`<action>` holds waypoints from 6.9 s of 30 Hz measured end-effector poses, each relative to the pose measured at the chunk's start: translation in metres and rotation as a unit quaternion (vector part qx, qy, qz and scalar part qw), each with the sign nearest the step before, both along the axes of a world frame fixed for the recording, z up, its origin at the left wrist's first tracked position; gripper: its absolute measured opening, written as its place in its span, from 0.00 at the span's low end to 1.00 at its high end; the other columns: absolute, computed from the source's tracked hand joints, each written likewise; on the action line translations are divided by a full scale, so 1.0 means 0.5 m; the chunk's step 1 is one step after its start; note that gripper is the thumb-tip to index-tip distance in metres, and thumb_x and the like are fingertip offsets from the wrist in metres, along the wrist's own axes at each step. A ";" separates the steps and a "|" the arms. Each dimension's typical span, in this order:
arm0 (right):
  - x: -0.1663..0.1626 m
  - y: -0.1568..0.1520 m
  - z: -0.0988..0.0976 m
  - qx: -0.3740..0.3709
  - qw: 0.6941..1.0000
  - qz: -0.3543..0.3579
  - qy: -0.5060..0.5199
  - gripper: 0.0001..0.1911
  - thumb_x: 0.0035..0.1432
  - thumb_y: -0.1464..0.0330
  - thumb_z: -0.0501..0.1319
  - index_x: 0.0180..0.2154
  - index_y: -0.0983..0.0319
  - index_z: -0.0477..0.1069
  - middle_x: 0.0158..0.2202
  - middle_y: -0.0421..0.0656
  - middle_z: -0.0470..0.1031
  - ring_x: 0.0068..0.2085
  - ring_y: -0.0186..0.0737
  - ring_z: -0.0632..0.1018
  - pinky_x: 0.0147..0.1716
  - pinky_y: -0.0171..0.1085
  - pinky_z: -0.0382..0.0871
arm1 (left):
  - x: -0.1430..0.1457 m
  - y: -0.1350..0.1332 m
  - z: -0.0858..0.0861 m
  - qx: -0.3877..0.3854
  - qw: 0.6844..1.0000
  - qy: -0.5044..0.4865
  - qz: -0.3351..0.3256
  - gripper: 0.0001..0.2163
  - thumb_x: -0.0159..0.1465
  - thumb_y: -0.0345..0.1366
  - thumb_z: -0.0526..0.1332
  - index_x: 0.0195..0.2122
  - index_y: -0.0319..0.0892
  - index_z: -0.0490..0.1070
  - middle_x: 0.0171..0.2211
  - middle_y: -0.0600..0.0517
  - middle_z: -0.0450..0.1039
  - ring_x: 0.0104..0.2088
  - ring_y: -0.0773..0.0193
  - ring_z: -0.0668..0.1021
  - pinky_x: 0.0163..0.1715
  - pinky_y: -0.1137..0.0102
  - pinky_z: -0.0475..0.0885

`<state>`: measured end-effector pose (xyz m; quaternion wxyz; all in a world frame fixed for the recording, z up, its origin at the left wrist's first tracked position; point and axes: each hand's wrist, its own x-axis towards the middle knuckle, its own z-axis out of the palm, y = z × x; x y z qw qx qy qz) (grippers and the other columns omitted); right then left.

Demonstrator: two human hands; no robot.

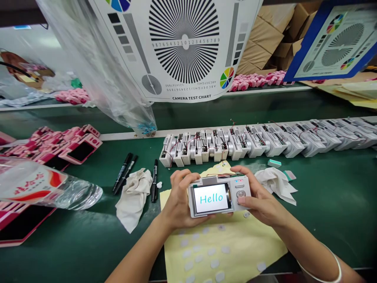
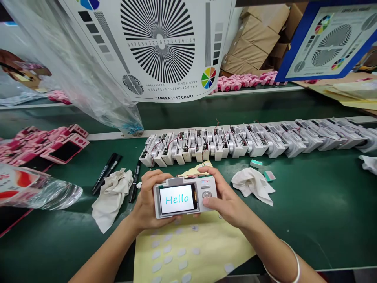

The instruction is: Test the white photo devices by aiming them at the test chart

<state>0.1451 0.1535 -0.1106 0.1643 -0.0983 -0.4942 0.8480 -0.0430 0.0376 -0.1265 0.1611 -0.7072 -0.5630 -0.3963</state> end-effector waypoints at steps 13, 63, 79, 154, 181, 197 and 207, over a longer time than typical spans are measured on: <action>-0.015 0.004 -0.006 -0.032 0.999 -0.038 0.010 0.22 0.50 0.73 0.62 0.46 0.51 0.60 0.47 0.40 0.67 0.38 0.36 0.75 0.29 0.36 0.76 | 0.006 0.006 -0.009 -0.060 0.987 -0.151 -0.012 0.30 0.50 0.48 0.65 0.49 0.45 0.54 0.43 0.46 0.63 0.42 0.54 0.71 0.39 0.60 0.70; -0.021 0.006 -0.037 0.443 0.870 -0.200 -0.081 0.27 0.47 0.74 0.54 0.51 0.57 0.55 0.49 0.47 0.64 0.47 0.47 0.70 0.47 0.48 0.64 | 0.022 0.007 0.007 0.121 0.987 0.079 0.068 0.18 0.52 0.38 0.61 0.42 0.40 0.61 0.31 0.45 0.74 0.34 0.55 0.72 0.37 0.60 0.63; -0.027 0.010 -0.053 0.372 0.907 -0.182 -0.081 0.27 0.50 0.73 0.55 0.52 0.55 0.53 0.49 0.46 0.66 0.44 0.42 0.72 0.44 0.42 0.68 | 0.027 0.002 0.005 0.119 0.985 0.084 0.095 0.18 0.50 0.38 0.61 0.41 0.39 0.62 0.31 0.46 0.74 0.33 0.54 0.72 0.37 0.60 0.61; -0.032 0.010 -0.042 0.037 0.994 -0.102 -0.030 0.25 0.49 0.72 0.58 0.49 0.54 0.54 0.41 0.41 0.65 0.31 0.32 0.71 0.23 0.31 0.70 | -0.005 0.019 -0.017 0.042 0.993 0.038 0.106 0.26 0.54 0.55 0.58 0.42 0.38 0.60 0.33 0.46 0.69 0.36 0.55 0.71 0.37 0.62 0.65; -0.038 0.017 -0.053 0.016 0.992 -0.127 -0.021 0.20 0.48 0.69 0.59 0.45 0.56 0.59 0.36 0.39 0.69 0.27 0.32 0.73 0.18 0.30 0.70 | -0.001 0.022 -0.028 0.078 0.993 0.049 0.078 0.23 0.58 0.49 0.58 0.47 0.37 0.58 0.35 0.45 0.69 0.37 0.56 0.70 0.40 0.63 0.63; -0.039 0.015 -0.039 -0.002 0.990 -0.133 -0.054 0.22 0.45 0.69 0.60 0.44 0.56 0.59 0.35 0.39 0.69 0.26 0.32 0.72 0.17 0.30 0.69 | 0.003 0.021 -0.021 0.073 0.993 0.047 0.080 0.23 0.57 0.51 0.57 0.45 0.38 0.59 0.34 0.46 0.69 0.36 0.57 0.69 0.38 0.64 0.63; -0.039 0.015 -0.037 -0.009 0.989 -0.133 -0.067 0.23 0.43 0.68 0.61 0.44 0.57 0.59 0.36 0.40 0.69 0.26 0.32 0.73 0.18 0.30 0.69 | 0.005 0.021 -0.019 0.077 0.992 0.043 0.087 0.23 0.57 0.52 0.58 0.45 0.41 0.58 0.33 0.48 0.69 0.35 0.56 0.70 0.38 0.64 0.64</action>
